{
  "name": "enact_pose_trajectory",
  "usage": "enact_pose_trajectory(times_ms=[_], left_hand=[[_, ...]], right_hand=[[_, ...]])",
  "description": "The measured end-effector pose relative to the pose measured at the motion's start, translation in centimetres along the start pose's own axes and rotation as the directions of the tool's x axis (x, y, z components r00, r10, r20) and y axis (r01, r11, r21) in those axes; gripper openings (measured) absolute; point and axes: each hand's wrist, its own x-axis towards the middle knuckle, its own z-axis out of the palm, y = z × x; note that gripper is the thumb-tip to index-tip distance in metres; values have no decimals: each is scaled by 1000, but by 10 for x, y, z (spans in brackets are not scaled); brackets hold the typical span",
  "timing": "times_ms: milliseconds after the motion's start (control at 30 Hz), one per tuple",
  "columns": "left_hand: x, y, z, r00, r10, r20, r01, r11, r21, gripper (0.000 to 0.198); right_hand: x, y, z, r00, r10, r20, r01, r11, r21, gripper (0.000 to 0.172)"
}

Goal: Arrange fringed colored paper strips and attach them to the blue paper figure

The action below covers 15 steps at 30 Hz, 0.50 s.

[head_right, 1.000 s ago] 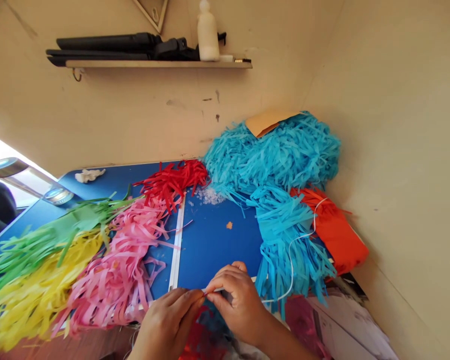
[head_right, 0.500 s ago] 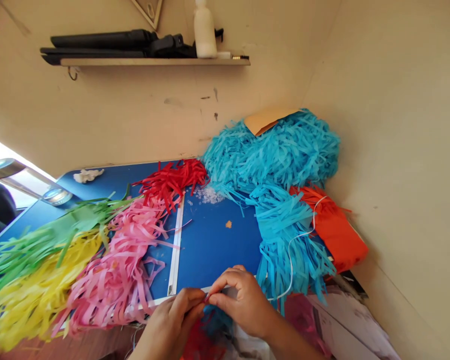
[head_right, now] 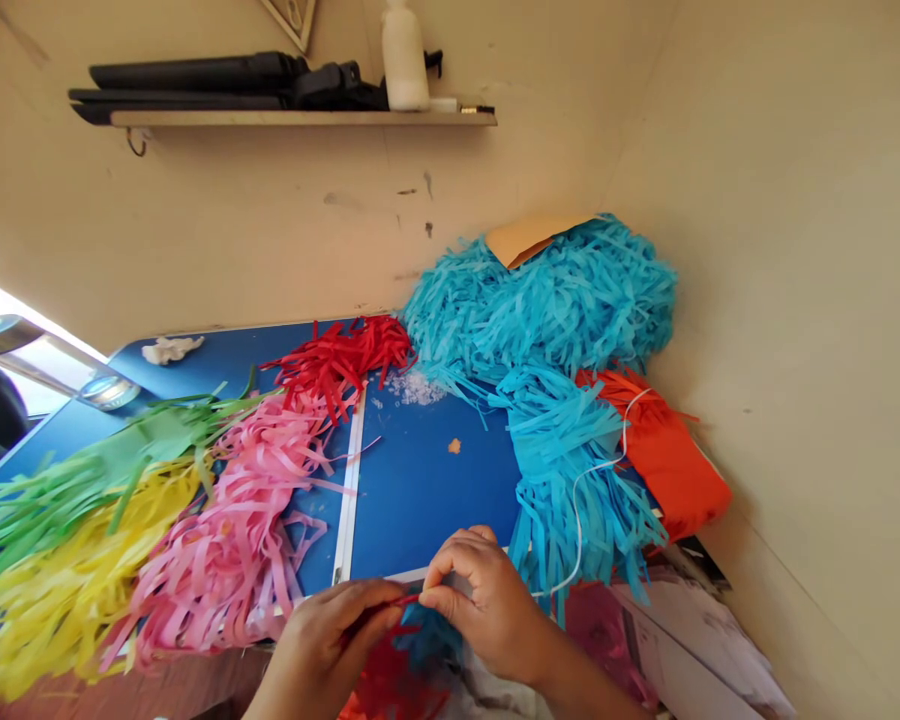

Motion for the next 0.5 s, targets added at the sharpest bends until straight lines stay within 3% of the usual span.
enact_pose_trajectory(times_ms=[133, 333, 500], left_hand=[[0, 3, 2, 999, 16, -45, -15, 1000, 6, 7], [2, 11, 4, 982, 56, -179, -69, 995, -71, 5], [4, 12, 8, 963, 143, -230, -172, 979, -111, 9]], right_hand=[[-1, -3, 2, 998, -54, -13, 53, 998, -38, 38], [-4, -1, 5, 999, 16, -33, -14, 997, 74, 34], [-5, 2, 8, 996, -7, -85, 14, 997, 82, 17]])
